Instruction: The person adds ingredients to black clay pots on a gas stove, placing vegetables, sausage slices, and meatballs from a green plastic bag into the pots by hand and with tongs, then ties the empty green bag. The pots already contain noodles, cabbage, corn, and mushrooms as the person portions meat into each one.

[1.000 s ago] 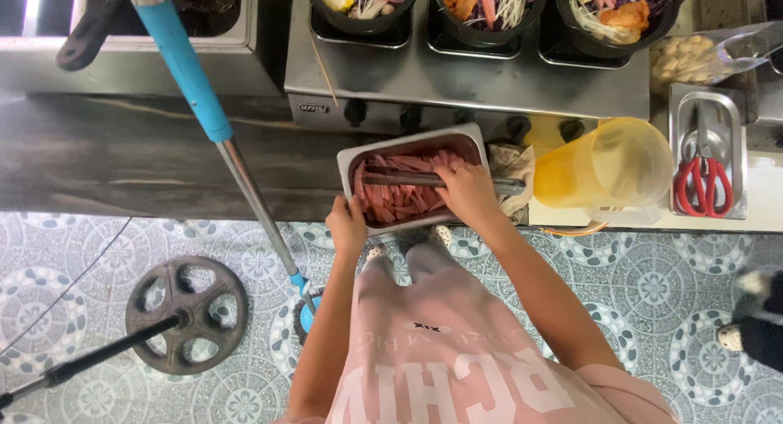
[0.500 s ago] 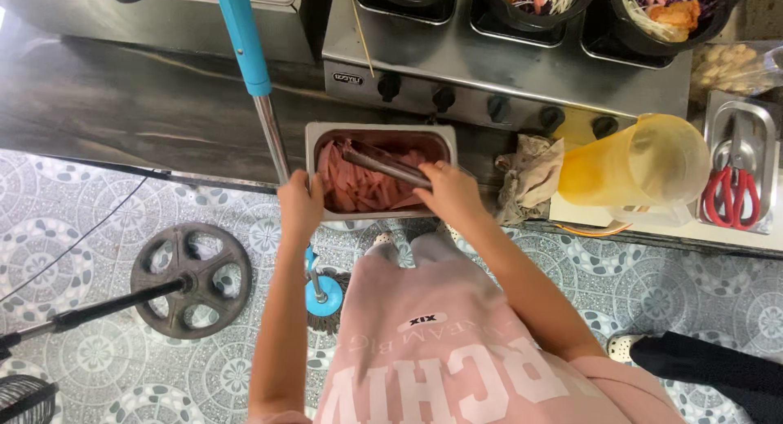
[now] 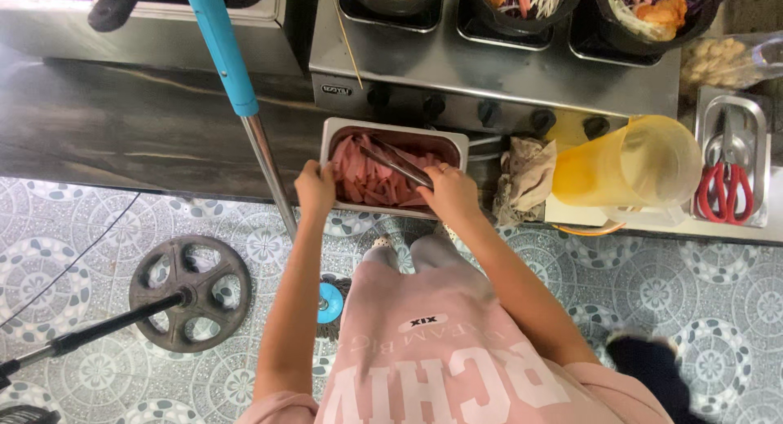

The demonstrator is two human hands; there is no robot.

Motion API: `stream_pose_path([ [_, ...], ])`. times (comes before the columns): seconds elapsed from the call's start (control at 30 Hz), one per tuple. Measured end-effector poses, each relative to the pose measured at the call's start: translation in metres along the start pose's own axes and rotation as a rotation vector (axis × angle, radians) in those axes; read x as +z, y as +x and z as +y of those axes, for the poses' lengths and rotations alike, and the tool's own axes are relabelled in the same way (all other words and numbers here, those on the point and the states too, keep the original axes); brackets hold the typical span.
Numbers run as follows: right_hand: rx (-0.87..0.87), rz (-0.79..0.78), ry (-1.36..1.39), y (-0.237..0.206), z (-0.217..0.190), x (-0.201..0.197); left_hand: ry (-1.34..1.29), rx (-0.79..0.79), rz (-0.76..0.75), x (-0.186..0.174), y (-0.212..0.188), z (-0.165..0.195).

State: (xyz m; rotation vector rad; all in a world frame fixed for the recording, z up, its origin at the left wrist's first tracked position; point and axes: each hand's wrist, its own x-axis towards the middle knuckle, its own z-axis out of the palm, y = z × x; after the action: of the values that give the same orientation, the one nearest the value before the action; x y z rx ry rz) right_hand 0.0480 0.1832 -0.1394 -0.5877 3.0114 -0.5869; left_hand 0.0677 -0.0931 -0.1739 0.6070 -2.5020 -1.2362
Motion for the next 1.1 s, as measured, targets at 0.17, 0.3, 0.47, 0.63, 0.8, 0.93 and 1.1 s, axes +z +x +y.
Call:
stream_pose_path([
  [0.17, -0.125, 0.060, -0.170, 0.025, 0.017, -0.010, -0.027, -0.144, -0.042, 0.010, 0.012, 0.021],
  [0.3, -0.154, 0.042, -0.159, 0.036, 0.017, -0.016, -0.018, 0.094, 0.231, 0.006, -0.006, 0.042],
  [0.47, -0.378, 0.202, -0.020, 0.039, 0.000, -0.023, -0.039, 0.132, 0.417, 0.019, -0.068, 0.070],
  [0.63, -0.656, 0.122, 0.244, 0.029, -0.024, -0.029, -0.111, -0.068, 0.411, 0.037, -0.140, 0.076],
  [0.8, -0.813, -0.040, 0.432, -0.004, -0.034, -0.027, -0.148, -0.347, 0.430, 0.060, -0.225, 0.058],
  [0.93, -0.939, -0.126, 0.491, -0.038, -0.040, -0.022, 0.004, -0.356, 0.450, 0.070, -0.297, 0.046],
  [1.1, -1.084, -0.257, 0.520, -0.083, -0.059, -0.012, 0.057, -0.508, 0.446, 0.077, -0.380, 0.041],
])
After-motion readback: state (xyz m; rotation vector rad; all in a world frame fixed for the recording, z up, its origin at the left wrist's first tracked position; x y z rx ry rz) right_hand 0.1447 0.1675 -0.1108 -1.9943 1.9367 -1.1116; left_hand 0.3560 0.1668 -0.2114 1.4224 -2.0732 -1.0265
